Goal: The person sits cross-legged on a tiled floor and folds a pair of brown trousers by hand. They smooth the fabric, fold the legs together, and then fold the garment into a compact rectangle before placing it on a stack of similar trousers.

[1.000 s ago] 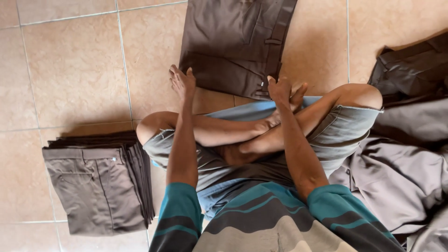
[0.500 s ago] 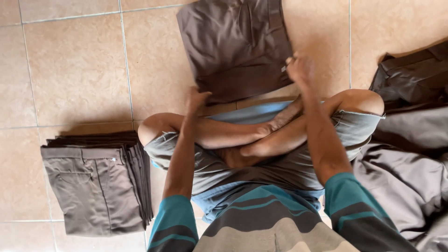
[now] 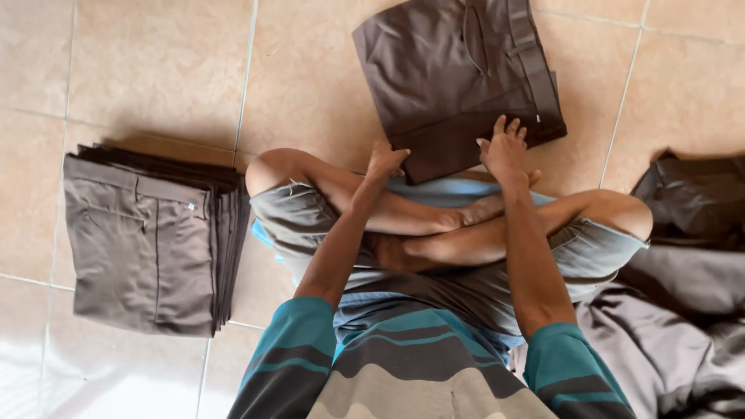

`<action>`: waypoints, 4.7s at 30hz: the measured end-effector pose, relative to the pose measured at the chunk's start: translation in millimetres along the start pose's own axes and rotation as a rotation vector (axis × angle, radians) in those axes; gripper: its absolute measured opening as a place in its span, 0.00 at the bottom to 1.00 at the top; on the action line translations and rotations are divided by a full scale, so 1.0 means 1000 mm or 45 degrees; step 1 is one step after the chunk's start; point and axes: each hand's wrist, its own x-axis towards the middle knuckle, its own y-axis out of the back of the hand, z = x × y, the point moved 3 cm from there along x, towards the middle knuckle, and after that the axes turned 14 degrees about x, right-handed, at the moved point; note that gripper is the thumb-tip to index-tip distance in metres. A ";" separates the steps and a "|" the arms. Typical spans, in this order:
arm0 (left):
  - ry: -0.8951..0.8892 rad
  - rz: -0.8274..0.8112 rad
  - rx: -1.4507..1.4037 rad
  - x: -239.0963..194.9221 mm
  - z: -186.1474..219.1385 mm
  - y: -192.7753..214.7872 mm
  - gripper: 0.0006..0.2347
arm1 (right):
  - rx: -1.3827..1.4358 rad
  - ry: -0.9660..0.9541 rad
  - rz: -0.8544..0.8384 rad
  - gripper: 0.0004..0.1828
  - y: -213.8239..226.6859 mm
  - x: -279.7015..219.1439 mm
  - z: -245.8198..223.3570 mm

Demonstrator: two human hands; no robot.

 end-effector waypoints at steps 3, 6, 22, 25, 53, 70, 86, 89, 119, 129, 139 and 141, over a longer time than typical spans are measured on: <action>-0.067 0.049 0.025 0.013 -0.017 -0.022 0.25 | 0.050 -0.015 -0.016 0.42 -0.010 -0.012 -0.002; -0.106 -0.062 0.091 -0.037 0.014 -0.025 0.22 | 0.043 0.375 0.376 0.30 -0.033 -0.036 -0.030; -0.451 0.067 0.429 0.077 0.136 0.173 0.10 | 0.119 0.845 0.159 0.24 -0.114 -0.103 -0.046; -0.493 -0.023 0.414 0.068 0.150 0.176 0.05 | 0.077 0.837 0.125 0.26 -0.114 -0.105 -0.043; -0.347 0.634 1.294 0.225 0.105 0.137 0.27 | -0.078 0.748 -0.084 0.28 -0.117 -0.105 -0.044; -0.213 0.328 0.403 0.004 0.008 -0.001 0.23 | 0.560 0.483 0.208 0.19 -0.113 -0.073 -0.023; -0.656 0.348 1.280 -0.066 0.055 0.021 0.34 | 0.728 -0.242 0.506 0.40 -0.023 0.085 0.131; -0.701 0.356 1.447 -0.044 0.062 0.040 0.35 | 0.709 -0.345 0.306 0.45 -0.010 0.048 0.091; -1.170 1.036 1.242 0.048 0.162 -0.076 0.39 | 0.619 -0.543 -0.240 0.30 -0.097 -0.038 0.017; -1.089 0.075 1.410 0.062 0.165 -0.057 0.24 | 0.666 -0.467 -0.198 0.28 -0.073 -0.053 0.001; -1.017 0.451 1.373 -0.017 0.082 0.026 0.33 | 1.022 -0.202 0.158 0.35 -0.111 -0.007 0.054; -1.013 0.415 1.369 -0.012 0.075 0.026 0.31 | 1.039 -0.244 0.135 0.33 -0.108 -0.004 0.053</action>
